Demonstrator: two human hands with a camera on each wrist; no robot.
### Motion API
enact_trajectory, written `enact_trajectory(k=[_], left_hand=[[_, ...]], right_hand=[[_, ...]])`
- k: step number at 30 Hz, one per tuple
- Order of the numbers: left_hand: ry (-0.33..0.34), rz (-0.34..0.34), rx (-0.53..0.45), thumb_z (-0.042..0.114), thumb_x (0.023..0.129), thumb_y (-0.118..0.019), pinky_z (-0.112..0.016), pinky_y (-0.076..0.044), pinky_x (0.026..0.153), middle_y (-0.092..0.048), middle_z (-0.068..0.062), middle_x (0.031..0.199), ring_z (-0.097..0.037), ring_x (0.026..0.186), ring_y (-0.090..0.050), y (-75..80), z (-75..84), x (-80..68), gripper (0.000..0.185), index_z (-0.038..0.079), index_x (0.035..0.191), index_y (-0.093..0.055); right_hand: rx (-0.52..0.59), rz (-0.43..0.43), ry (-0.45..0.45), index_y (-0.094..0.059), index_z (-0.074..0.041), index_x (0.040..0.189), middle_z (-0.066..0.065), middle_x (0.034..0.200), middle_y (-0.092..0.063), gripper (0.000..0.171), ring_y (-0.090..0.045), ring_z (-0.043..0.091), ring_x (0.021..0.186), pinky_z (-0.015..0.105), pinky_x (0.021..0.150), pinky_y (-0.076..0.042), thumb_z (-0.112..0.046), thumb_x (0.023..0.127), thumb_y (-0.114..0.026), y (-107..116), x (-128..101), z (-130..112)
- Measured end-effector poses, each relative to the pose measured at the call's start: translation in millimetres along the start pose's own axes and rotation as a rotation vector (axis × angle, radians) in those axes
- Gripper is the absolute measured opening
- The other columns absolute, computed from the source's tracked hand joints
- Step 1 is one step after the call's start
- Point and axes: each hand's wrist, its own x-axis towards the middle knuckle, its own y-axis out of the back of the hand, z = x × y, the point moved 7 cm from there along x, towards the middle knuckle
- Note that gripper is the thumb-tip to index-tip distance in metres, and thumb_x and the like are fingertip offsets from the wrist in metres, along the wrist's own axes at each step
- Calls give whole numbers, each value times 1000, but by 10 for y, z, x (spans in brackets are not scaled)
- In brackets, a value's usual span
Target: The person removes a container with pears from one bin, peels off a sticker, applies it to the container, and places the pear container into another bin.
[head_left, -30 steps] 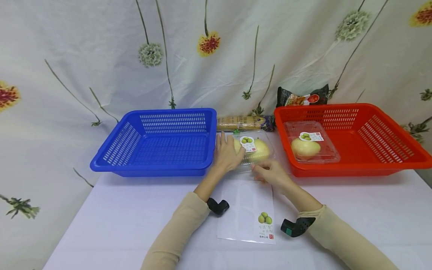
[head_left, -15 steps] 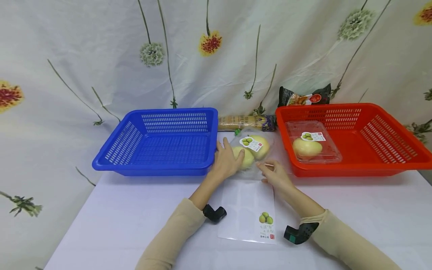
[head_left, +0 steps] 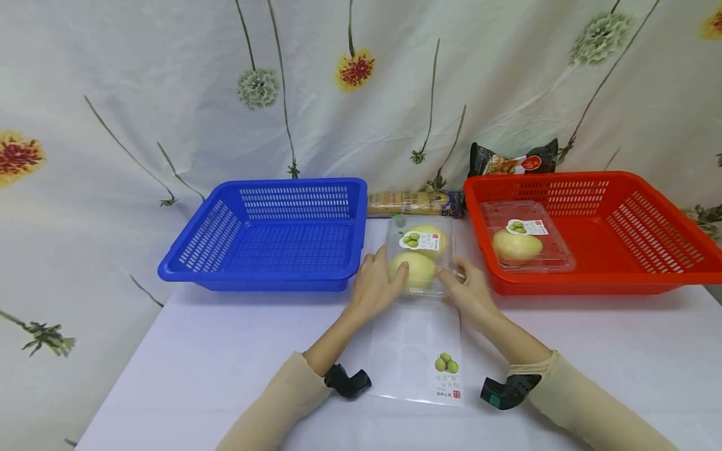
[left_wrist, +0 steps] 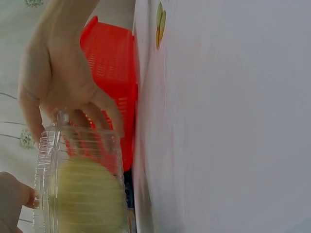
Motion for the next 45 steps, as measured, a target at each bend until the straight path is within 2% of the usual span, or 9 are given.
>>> enact_trajectory(k=[5,9,13,19,23,31,38,42,45], left_hand=[[-54,37,-83,37,90,-51,-48,-47,79,-53,-26,106,-35,94,-54,75,95,-150,69,-10,138,-36],[-91,93,-150,37,89,-52,-45,-46,77,-52,-20,103,-29,91,-52,175,206,-213,72,-7,142,-32],[-164,150,-223,35,89,-53,-48,-46,81,-52,-24,113,-32,100,-53,270,366,-233,71,-5,144,-30],[-270,186,-317,29,90,-55,-49,-47,84,-46,-28,126,-35,105,-53,325,627,-207,68,-8,142,-31],[-311,174,-344,28,90,-56,-45,-47,83,-46,-25,125,-32,104,-53,281,784,-151,67,-8,142,-31],[-359,125,-391,26,91,-56,-33,-46,82,-46,-24,128,-27,105,-53,90,1061,-10,64,-7,141,-34],[-413,127,-400,24,90,-58,-22,-44,76,-51,-21,122,-21,95,-53,-56,1290,117,61,-8,138,-39],[-411,102,-386,26,90,-57,-24,-44,81,-52,-19,124,-21,101,-53,-113,1423,215,60,-7,138,-40],[-384,74,-369,28,90,-56,-29,-44,90,-51,-18,128,-22,114,-50,-161,1524,301,60,-4,139,-41]], right_hand=[[-168,-24,108,-26,12,141,29,145,-30,62,-34,44,131,50,101,-38,-19,94,-54,104,-82,-235],[-217,-50,137,-24,9,144,28,147,-28,68,-33,43,132,50,102,-37,-25,94,-56,201,-123,-393],[-238,-38,164,-26,5,145,26,147,-29,72,-32,42,133,51,104,-35,-31,93,-59,338,-169,-554],[-210,-49,175,-24,-3,148,20,148,-32,75,-38,39,129,40,92,-47,-41,92,-57,563,-200,-700],[-234,-52,174,-25,-6,148,18,146,-33,74,-39,37,126,24,79,-52,-45,92,-53,748,-181,-722],[-230,-46,168,-24,-8,149,15,140,-35,68,-53,9,97,21,74,-53,-41,95,-50,1140,-125,-705],[-247,-23,125,-22,-9,149,7,137,-34,69,-43,12,108,21,75,-53,-42,95,-49,1489,-50,-693],[-263,-30,126,-22,-7,149,-1,131,-37,68,-42,12,108,22,74,-53,-40,96,-49,1670,28,-717],[-267,-41,121,-22,-7,149,-8,126,-39,66,-43,11,107,23,73,-54,-38,96,-48,1806,104,-729]])
